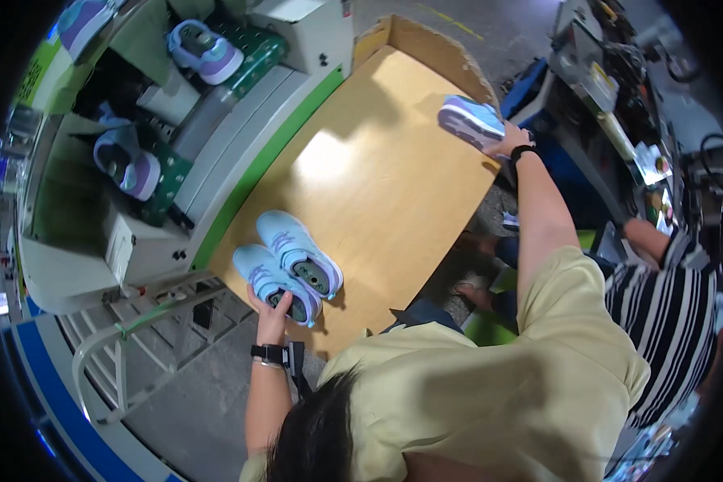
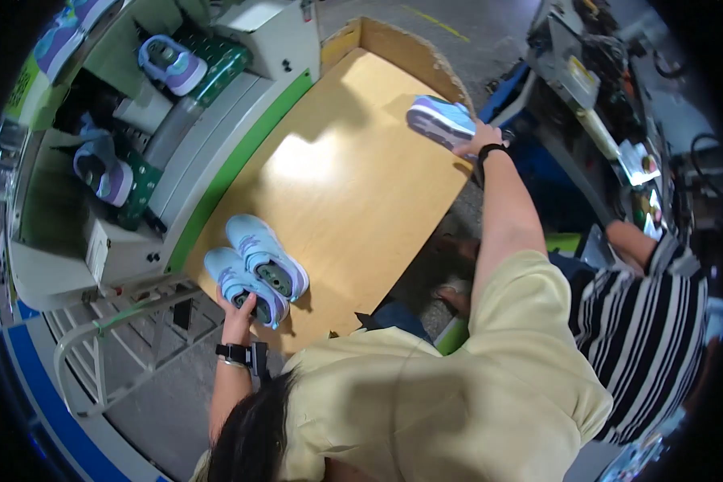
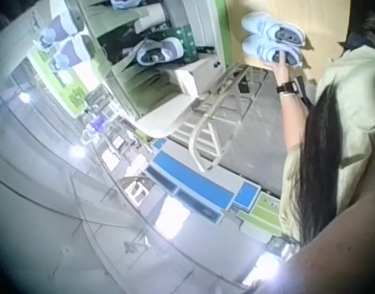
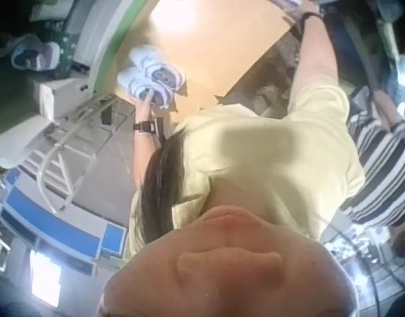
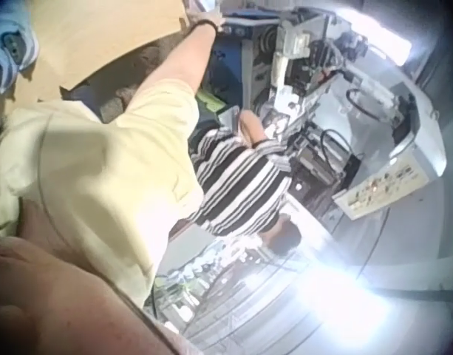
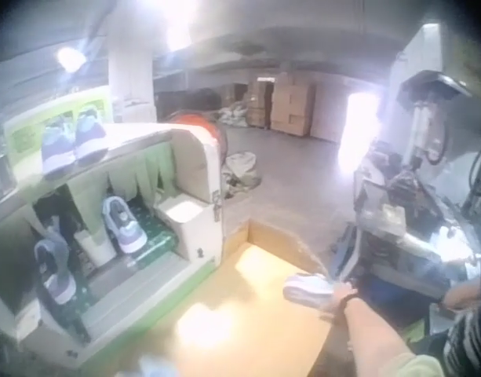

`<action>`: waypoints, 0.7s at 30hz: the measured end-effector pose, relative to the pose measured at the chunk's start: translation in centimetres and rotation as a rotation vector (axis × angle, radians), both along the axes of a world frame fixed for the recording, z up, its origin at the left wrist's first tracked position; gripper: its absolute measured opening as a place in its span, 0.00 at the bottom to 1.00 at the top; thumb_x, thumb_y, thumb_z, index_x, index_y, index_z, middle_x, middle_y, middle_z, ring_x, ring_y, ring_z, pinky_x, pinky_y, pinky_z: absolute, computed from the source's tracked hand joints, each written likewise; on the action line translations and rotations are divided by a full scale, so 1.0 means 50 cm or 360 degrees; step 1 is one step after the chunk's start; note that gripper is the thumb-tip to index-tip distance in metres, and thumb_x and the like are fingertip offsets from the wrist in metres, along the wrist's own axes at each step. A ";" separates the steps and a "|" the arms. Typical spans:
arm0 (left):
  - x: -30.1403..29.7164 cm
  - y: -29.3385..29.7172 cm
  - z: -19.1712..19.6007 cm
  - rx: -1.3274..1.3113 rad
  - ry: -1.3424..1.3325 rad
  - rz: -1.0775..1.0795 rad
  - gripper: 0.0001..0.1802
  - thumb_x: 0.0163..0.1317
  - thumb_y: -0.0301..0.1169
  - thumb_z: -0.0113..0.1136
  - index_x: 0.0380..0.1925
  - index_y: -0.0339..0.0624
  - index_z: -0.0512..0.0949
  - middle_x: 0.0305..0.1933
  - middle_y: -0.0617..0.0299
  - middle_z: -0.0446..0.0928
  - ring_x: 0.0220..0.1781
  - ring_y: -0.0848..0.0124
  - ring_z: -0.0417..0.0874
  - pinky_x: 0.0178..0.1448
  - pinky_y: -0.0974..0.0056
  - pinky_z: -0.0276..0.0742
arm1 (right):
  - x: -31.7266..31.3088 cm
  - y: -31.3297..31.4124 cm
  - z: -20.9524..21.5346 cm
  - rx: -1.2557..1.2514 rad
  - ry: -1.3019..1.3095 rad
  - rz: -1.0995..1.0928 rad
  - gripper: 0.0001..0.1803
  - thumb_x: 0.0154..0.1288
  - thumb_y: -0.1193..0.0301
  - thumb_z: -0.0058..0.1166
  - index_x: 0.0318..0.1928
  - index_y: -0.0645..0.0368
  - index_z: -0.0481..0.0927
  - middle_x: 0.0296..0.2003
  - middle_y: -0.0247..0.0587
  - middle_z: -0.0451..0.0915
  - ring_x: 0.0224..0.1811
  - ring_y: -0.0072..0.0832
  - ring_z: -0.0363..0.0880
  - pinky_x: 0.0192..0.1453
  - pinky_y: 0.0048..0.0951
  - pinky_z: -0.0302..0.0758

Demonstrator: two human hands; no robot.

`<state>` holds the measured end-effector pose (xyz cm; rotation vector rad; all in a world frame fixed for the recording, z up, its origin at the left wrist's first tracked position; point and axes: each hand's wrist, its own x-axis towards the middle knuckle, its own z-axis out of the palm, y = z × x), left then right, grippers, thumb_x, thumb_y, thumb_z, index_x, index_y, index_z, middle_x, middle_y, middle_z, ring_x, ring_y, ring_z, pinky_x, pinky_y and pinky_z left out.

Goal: Removing shoes from a manufacturing machine, inspecting them, and packing them into shipping boxes.

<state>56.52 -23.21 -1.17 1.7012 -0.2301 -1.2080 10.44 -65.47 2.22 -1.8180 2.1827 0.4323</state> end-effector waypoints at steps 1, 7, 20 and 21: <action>0.002 -0.012 0.002 -0.0047 -0.0015 -0.0128 0.59 0.57 0.24 0.67 0.73 0.43 0.29 0.69 0.50 0.58 0.68 0.60 0.64 0.71 0.57 0.61 | -0.042 -0.019 -0.043 -0.0027 -0.0109 0.0061 0.58 0.36 0.46 0.76 0.68 0.57 0.66 0.63 0.52 0.72 0.67 0.44 0.67 0.68 0.48 0.64; 0.016 -0.033 0.037 0.0372 -0.1328 -0.0669 0.63 0.52 0.45 0.73 0.73 0.31 0.37 0.76 0.35 0.44 0.79 0.47 0.45 0.79 0.53 0.44 | 0.045 0.119 -0.084 -0.0247 -0.1372 0.0227 0.34 0.48 0.59 0.70 0.54 0.64 0.77 0.47 0.53 0.83 0.50 0.40 0.82 0.53 0.36 0.76; 0.003 0.047 0.325 -0.0737 0.0844 0.0059 0.51 0.49 0.33 0.65 0.72 0.35 0.52 0.70 0.52 0.63 0.72 0.62 0.64 0.75 0.59 0.55 | 0.582 0.507 0.024 -0.0460 -0.2110 0.0797 0.49 0.56 0.66 0.66 0.73 0.55 0.52 0.70 0.65 0.54 0.71 0.60 0.55 0.76 0.48 0.52; 0.012 0.052 0.319 -0.0849 0.0737 0.0130 0.53 0.47 0.33 0.67 0.73 0.38 0.50 0.70 0.52 0.62 0.72 0.60 0.64 0.76 0.57 0.55 | 0.589 0.544 -0.040 -0.0284 -0.1904 0.0903 0.49 0.56 0.67 0.66 0.74 0.55 0.51 0.70 0.64 0.54 0.72 0.60 0.53 0.76 0.47 0.53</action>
